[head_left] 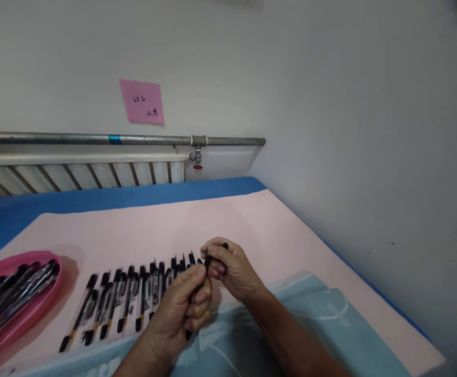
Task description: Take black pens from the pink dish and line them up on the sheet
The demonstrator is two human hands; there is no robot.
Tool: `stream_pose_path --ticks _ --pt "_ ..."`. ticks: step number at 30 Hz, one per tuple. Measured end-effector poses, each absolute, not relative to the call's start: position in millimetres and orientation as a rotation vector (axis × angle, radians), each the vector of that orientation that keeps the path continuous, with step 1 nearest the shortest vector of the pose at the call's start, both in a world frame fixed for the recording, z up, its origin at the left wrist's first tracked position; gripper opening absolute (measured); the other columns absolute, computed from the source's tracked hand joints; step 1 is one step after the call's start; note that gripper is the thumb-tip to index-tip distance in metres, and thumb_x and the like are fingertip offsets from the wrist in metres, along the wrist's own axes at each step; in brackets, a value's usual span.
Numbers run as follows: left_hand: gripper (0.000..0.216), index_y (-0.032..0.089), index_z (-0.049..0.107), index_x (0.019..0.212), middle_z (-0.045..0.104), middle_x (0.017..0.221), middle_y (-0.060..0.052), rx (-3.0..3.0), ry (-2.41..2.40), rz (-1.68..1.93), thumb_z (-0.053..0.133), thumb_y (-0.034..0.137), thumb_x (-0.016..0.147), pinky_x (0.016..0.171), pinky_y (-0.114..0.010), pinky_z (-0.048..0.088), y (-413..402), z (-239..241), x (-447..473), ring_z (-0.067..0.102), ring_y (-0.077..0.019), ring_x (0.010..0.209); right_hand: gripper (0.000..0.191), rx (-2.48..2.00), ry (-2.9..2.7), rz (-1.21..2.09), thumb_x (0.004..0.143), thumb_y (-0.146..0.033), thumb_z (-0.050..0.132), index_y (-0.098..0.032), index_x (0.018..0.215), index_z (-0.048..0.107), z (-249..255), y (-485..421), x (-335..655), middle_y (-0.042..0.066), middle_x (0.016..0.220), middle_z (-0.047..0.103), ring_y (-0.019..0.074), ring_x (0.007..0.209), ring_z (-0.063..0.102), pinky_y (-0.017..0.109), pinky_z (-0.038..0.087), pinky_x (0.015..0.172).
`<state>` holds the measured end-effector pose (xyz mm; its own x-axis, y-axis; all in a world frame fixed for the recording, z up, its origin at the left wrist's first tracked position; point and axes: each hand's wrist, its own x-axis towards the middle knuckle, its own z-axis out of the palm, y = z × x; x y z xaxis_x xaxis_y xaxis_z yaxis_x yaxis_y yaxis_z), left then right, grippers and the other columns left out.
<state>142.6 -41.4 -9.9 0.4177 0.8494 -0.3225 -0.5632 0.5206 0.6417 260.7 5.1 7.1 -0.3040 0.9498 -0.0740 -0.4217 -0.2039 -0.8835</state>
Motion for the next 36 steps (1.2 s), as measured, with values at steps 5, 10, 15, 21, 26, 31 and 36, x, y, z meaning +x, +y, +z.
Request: stream_pose_path --ticks 5,10,15,21,26,31,36 --pt "0.03 0.019 0.051 0.076 0.038 0.048 0.01 0.726 1.049 1.07 0.061 0.047 0.071 0.032 -0.013 0.014 -38.2 -8.6 145.4 0.023 -0.0005 0.033 0.02 -1.001 -0.991 1.518 0.062 -0.029 0.071 -0.016 0.064 0.056 1.5 5.6 254.2 -0.007 0.048 0.045 0.0043 0.04 0.038 0.018 0.025 0.038" --pt "0.031 0.018 0.053 0.077 0.037 0.047 0.009 0.856 1.102 1.061 0.059 0.048 0.072 0.033 -0.013 0.018 -37.6 -8.3 140.9 0.025 -0.0015 0.034 0.019 -0.981 -0.952 1.583 0.063 -0.028 0.07 -0.016 0.065 0.056 1.1 5.3 256.0 -0.009 0.043 0.037 0.0026 0.038 0.032 0.017 0.02 0.037" --pt "0.032 0.018 0.053 0.084 0.037 0.049 0.01 0.645 0.911 0.966 0.055 0.049 0.074 0.03 -0.014 0.009 -37.4 -9.2 138.9 0.016 -0.0006 0.033 0.023 -0.915 -1.002 1.789 0.069 -0.034 0.065 -0.014 0.08 0.061 5.0 6.0 261.0 -0.008 0.043 0.039 0.0033 0.037 0.031 0.017 0.016 0.036" --pt "0.029 0.019 0.052 0.08 0.037 0.047 0.01 0.73 1.04 0.975 0.056 0.047 0.075 0.031 -0.012 0.012 -36.1 -8.9 141.4 0.023 -0.0004 0.031 0.021 -1.018 -0.932 1.593 0.062 -0.028 0.07 -0.016 0.063 0.053 6.3 5.3 257.4 -0.009 0.043 0.038 0.0021 0.036 0.03 0.016 0.021 0.036" --pt "0.03 0.019 0.052 0.08 0.037 0.047 0.01 0.746 1.066 0.981 0.055 0.049 0.075 0.031 -0.012 0.014 -36.7 -11.1 140.3 0.024 -0.0005 0.031 0.02 -0.949 -0.921 1.757 0.066 -0.03 0.067 -0.015 0.076 0.059 5.5 6.9 258.8 -0.008 0.048 0.042 0.001 0.037 0.027 0.016 0.019 0.036" --pt "0.031 0.018 0.053 0.078 0.038 0.047 0.01 0.837 1.087 1.021 0.054 0.049 0.075 0.032 -0.012 0.017 -35.4 -13.1 140.3 0.026 -0.0007 0.032 0.024 -1.048 -0.908 1.6 0.062 -0.029 0.071 -0.017 0.063 0.051 2.7 4.7 254.7 -0.01 0.044 0.036 0.0012 0.036 0.026 0.016 0.018 0.035" --pt "0.033 0.019 0.054 0.08 0.036 0.046 0.01 0.827 1.094 1.006 0.053 0.051 0.074 0.03 -0.013 0.016 -34.1 -11.5 139.8 0.023 -0.0015 0.03 0.021 -0.994 -0.935 1.689 0.066 -0.032 0.067 -0.015 0.074 0.057 2.4 4.8 254.1 -0.011 0.042 0.034 0.0018 0.035 0.025 0.016 0.018 0.035"
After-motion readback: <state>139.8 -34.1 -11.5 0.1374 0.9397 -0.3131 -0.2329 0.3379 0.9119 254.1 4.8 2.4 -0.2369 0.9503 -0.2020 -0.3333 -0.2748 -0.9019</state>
